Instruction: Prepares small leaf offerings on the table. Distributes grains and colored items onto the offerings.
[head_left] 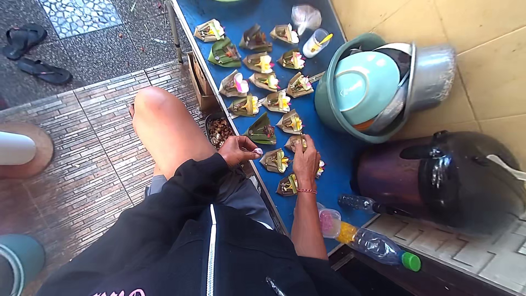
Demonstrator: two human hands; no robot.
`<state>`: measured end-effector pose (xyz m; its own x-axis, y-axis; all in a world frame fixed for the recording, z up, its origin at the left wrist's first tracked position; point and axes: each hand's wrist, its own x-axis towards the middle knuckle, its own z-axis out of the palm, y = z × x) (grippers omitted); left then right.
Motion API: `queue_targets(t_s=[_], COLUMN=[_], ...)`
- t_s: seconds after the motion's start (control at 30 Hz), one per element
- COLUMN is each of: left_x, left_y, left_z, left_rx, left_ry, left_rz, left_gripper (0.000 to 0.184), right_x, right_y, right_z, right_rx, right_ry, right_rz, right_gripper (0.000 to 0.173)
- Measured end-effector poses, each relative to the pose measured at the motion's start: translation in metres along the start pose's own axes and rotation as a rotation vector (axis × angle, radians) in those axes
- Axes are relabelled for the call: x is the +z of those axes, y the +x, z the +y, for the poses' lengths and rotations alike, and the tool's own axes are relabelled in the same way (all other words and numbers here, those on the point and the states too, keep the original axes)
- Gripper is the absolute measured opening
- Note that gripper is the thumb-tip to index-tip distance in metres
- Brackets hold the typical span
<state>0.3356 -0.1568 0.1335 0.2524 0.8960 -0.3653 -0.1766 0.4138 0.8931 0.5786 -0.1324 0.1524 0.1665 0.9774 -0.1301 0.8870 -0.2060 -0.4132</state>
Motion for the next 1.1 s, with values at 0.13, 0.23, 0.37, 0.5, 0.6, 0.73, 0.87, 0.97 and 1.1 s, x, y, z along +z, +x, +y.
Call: queue_targets(t_s=[0.13,0.23,0.37,0.5,0.6,0.73,0.87,0.97,1.1], left_x=[0.001,0.001,0.001,0.001,0.001,0.002,0.003,0.003,0.011], left_y=[0.000,0.001,0.002,0.002,0.000,0.000,0.000,0.000,-0.006], left_z=[0.001,0.001,-0.001,0.000,0.002,0.002,0.002,0.004,0.001], left_rx=[-0.002,0.003,0.022,0.022,0.022,0.034,0.027,0.023,0.070], left_ry=[-0.014,-0.009,0.003,-0.013,-0.025,-0.042,-0.028,-0.027,-0.049], left_rz=[0.016,0.035,0.058,0.084,0.090,0.085,0.095,0.099,-0.073], left_gripper=[0.024,0.025,0.025,0.024,0.025,0.025,0.025,0.025,0.023], right_x=[0.000,0.007,0.012,0.008,0.009,0.011,0.015,0.019,0.018], right_y=[-0.026,-0.053,-0.071,-0.072,-0.071,-0.071,-0.071,-0.069,-0.061], right_z=[-0.019,-0.034,-0.038,-0.035,-0.034,-0.039,-0.046,-0.051,-0.048], right_rx=[-0.195,-0.266,-0.314,-0.311,-0.302,-0.278,-0.261,-0.239,-0.150], right_ry=[0.174,0.269,0.247,0.220,0.241,0.275,0.214,0.212,0.244], right_rz=[-0.095,-0.236,-0.252,-0.259,-0.274,-0.242,-0.147,-0.113,-0.123], right_gripper=[0.047,0.044,0.045,0.046,0.046,0.044,0.038,0.035,0.033])
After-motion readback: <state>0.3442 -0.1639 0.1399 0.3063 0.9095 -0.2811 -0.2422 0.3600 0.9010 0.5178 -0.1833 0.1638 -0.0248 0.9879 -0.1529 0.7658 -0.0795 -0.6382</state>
